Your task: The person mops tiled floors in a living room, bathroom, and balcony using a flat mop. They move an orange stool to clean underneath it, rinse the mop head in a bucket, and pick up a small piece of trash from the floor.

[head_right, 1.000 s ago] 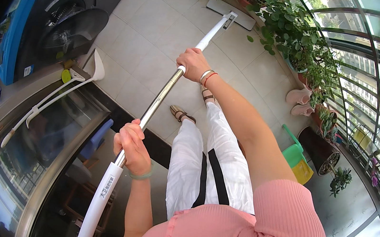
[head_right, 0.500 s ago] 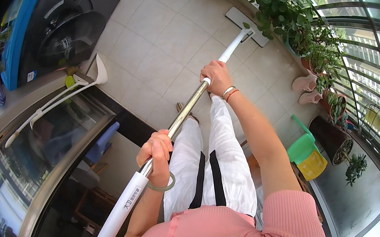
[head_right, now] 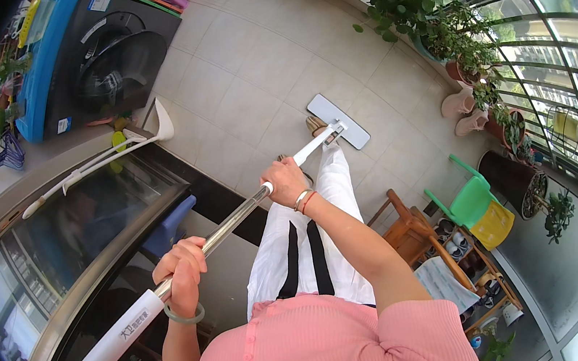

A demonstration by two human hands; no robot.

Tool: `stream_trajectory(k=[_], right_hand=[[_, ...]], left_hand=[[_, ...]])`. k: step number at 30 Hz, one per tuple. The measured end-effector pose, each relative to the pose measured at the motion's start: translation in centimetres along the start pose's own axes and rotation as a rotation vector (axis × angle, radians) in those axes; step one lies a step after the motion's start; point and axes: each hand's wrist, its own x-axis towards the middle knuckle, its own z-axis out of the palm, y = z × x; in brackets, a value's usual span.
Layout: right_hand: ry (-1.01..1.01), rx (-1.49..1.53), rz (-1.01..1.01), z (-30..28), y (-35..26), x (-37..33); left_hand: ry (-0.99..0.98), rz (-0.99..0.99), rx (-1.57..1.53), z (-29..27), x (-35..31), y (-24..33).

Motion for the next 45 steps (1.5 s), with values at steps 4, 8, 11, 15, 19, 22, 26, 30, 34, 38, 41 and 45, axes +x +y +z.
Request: stream_trajectory(k=[4,8,11,15,19,22,26,30,34,38,41,45], right_hand=[[0.259,-0.027,0.105,-3.9,2.0,-0.1],[0.516,-0.113,0.237,-8.5,8.0,-1.5],[0.694,-0.240,0.378,-12.5,12.9,-2.8],[0.802,-0.294,0.544,-16.8,20.0,-4.1],[0.919,-0.200,0.509,-19.0,24.7,-1.8],[0.966,-0.171,0.459,-19.0,25.1,1.4],[0.943,-0.134,0.412,-18.2,22.6,6.8],[0.917,-0.068,0.362,-17.2,19.9,12.4],[0.892,-0.024,0.261,-15.1,17.0,17.8],[0.772,-0.023,0.226,-13.2,14.6,21.6],[0.682,-0.015,0.164,-12.1,13.1,23.5],[0.523,-0.001,0.119,-11.1,11.9,25.7]], left_hand=[[-0.112,0.116,-0.112,3.0,5.4,0.4],[-0.409,0.152,-0.186,7.9,10.6,-1.0],[-0.567,0.186,-0.206,13.5,14.5,-4.2],[-0.740,0.256,-0.169,20.1,19.6,-6.8],[-0.792,0.232,-0.109,23.0,24.4,-6.9],[-0.758,0.112,-0.105,22.1,27.4,-6.7],[-0.659,0.144,-0.085,17.8,29.5,-5.4],[-0.630,0.121,-0.031,12.6,31.2,-3.7],[-0.484,0.134,-0.018,8.0,31.4,-2.3],[-0.377,0.157,0.037,3.9,30.7,-2.1],[-0.303,0.165,0.057,1.5,29.5,-2.4],[-0.158,0.173,0.042,-0.5,27.6,-3.7]])
